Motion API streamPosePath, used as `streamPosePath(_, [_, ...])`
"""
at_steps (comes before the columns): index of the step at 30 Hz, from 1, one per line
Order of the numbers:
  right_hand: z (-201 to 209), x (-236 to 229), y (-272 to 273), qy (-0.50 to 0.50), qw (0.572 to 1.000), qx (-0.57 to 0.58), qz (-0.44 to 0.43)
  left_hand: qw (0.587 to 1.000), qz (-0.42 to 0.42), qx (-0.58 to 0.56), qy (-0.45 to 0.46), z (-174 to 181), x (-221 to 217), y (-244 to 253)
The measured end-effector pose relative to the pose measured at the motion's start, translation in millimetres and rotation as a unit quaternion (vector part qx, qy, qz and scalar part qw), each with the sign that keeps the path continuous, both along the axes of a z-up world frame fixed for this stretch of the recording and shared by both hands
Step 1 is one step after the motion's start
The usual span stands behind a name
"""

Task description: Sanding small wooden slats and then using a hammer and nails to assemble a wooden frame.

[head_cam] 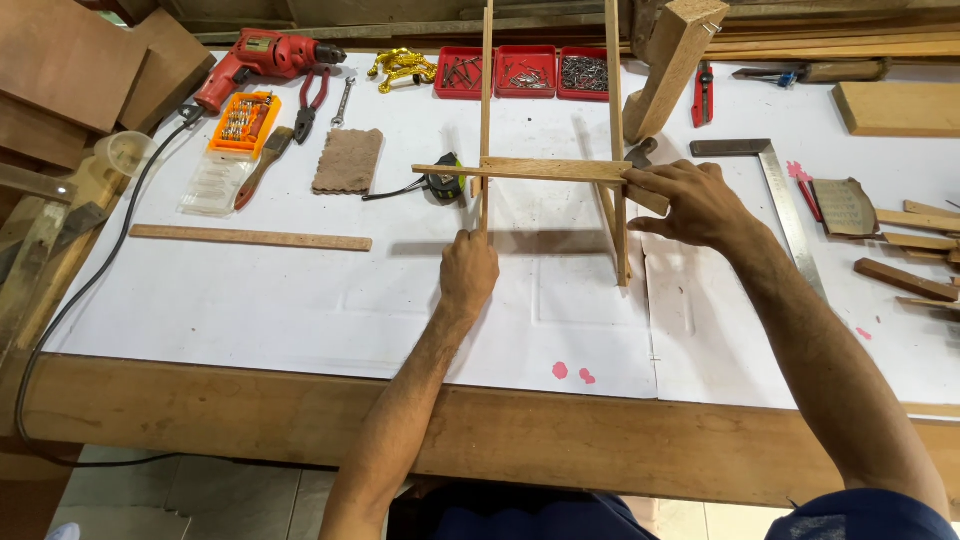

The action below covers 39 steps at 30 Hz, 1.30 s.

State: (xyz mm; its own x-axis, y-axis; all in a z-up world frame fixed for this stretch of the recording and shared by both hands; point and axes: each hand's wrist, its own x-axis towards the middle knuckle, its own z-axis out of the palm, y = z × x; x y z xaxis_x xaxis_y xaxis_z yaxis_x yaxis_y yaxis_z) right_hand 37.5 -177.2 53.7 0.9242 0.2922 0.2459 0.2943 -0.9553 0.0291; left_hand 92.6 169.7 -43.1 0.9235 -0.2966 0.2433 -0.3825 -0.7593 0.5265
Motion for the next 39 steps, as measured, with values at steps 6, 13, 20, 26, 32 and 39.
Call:
streamPosePath(6, [-11.6, 5.0, -7.7, 0.025, 0.999, -0.003, -0.038, 1.0, 0.0, 0.012, 0.026, 6.2, -0.6, 0.5])
streamPosePath(13, [-17.5, 10.2, -8.3, -0.005, 0.998, 0.004, -0.055, 1.0, -0.009, 0.016, 0.006, -0.9, -7.6, 8.1])
streamPosePath(20, [-1.4, 6.7, -4.8, 0.01, 0.999, 0.022, -0.035, 1.0, -0.002, -0.008, 0.028, 8.9, -12.5, 9.2])
streamPosePath(26, [1.5, 9.5, -3.5, 0.029, 0.998, 0.033, -0.045, 1.0, 0.0, 0.0, -0.004, 4.9, -11.8, 10.1])
streamPosePath(32, [-15.5, 14.4, -5.1, -0.011, 0.997, 0.062, -0.043, 1.0, 0.0, -0.006, 0.012, 3.1, -12.4, 8.4])
streamPosePath(39, [-15.3, 4.6, 2.4, -0.017, 0.996, 0.06, -0.068, 1.0, 0.005, -0.007, 0.005, 0.8, -13.7, 7.7])
